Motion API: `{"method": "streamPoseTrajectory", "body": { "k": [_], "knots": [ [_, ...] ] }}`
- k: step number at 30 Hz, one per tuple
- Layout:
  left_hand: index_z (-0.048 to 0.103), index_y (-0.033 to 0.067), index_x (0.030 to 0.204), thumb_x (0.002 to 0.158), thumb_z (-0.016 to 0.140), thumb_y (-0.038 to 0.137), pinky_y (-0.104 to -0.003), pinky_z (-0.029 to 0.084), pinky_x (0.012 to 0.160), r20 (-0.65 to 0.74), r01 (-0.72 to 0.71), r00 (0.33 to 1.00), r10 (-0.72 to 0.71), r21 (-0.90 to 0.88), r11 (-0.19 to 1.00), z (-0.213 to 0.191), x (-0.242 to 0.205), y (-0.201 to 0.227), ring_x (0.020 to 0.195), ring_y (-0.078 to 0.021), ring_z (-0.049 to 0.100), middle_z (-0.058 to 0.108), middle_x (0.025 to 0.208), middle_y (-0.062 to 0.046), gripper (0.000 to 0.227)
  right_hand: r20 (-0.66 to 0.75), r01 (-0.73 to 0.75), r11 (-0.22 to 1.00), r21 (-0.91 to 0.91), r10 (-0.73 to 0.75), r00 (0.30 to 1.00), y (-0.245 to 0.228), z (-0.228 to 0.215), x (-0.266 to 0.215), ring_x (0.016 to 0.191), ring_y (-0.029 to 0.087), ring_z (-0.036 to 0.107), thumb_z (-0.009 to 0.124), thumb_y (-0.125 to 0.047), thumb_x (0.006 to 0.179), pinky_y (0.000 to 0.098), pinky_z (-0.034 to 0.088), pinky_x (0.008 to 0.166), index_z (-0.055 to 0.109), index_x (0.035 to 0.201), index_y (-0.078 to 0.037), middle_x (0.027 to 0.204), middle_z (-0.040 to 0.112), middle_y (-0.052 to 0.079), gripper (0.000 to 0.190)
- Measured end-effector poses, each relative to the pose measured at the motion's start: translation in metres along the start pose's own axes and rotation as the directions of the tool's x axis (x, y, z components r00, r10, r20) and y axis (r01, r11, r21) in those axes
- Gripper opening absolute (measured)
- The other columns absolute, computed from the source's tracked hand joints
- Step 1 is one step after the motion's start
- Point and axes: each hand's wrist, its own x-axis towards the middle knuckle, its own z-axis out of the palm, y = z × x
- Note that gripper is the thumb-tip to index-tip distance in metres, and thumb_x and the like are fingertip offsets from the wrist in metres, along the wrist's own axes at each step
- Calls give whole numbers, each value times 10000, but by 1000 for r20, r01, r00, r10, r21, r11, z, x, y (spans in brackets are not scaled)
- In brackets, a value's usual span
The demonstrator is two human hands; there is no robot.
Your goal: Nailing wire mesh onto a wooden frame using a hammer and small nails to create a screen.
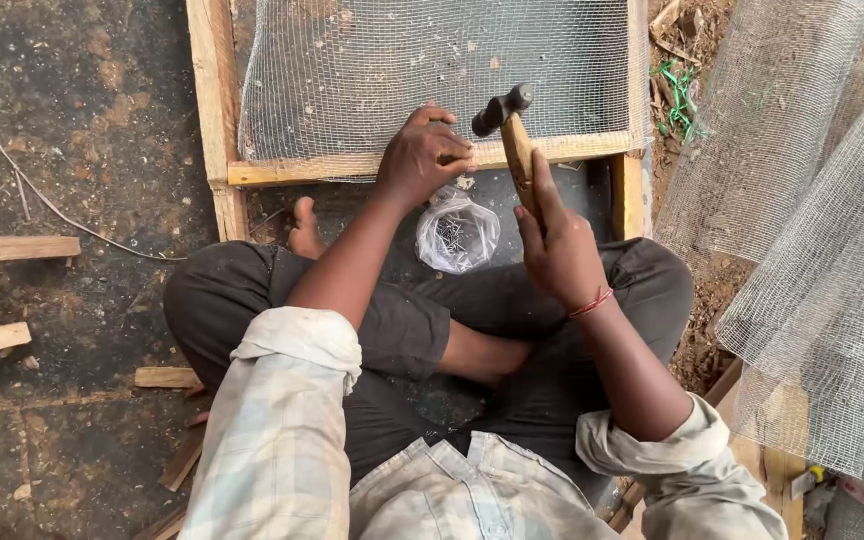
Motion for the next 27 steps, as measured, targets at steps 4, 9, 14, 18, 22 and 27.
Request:
{"method": "streamPoseTrajectory", "body": {
  "k": [4, 9, 14, 18, 22, 27],
  "knots": [
    [822, 181, 870, 785, 885, 306, -401, 416, 1159, 22, 38, 999, -37, -42, 998, -2, -1, 6, 1271, -189, 579, 791, 1020, 43, 164, 24, 1, 999, -42, 0, 1000, 8, 3, 2, 892, 497, 695, 628, -149, 1021, 547, 540, 725, 272, 1640, -146, 1020, 726, 289, 714],
    [825, 183, 848, 800, 879, 286, -388, 449, 1129, 12, 28, 1000, -27, -40, 999, -4, -1, 3, 1270, -179, 579, 798, 1030, 56, 126, -88, -39, 997, 59, 45, 995, -17, -15, 2, 855, 420, 762, 588, -152, 1060, 503, 590, 720, 262, 1653, -161, 1051, 745, 249, 677],
    [831, 180, 811, 787, 883, 265, -408, 451, 1127, -6, 2, 1000, -2, -25, 1000, -2, 0, 4, 1241, -180, 591, 811, 992, 54, 102, -108, 58, 998, -6, -58, 992, 9, -1, -1, 888, 405, 755, 591, -142, 1078, 481, 598, 742, 268, 1671, -153, 1085, 742, 262, 675],
    [802, 172, 824, 774, 899, 261, -407, 490, 1071, -17, -16, 1000, 15, -42, 999, 0, -1, 0, 1237, -203, 598, 798, 1005, 34, 141, -7, -26, 1000, -9, 26, 1000, 1, -6, -2, 805, 344, 734, 618, -152, 1063, 441, 579, 677, 296, 1665, -164, 1011, 753, 244, 683],
    [616, 113, 878, 735, 972, 289, -445, 442, 1243, -42, 22, 999, -22, -11, 1000, 3, 0, -5, 1015, -189, 663, 701, 897, -21, 422, -153, -74, 967, 242, 113, 982, -26, -36, -6, 691, 223, 679, 570, -137, 1108, 384, 564, 616, 234, 1700, -168, 953, 709, 205, 682],
    [522, 144, 909, 690, 977, 281, -447, 509, 1070, -80, 17, 997, -22, -58, 998, 0, 0, -2, 1228, -273, 608, 675, 1066, -42, 524, -270, -99, 970, 224, 159, 950, -26, -32, 0, 718, 304, 675, 553, -116, 1094, 409, 557, 618, 205, 1689, -165, 1002, 706, 244, 691]
  ]
}}
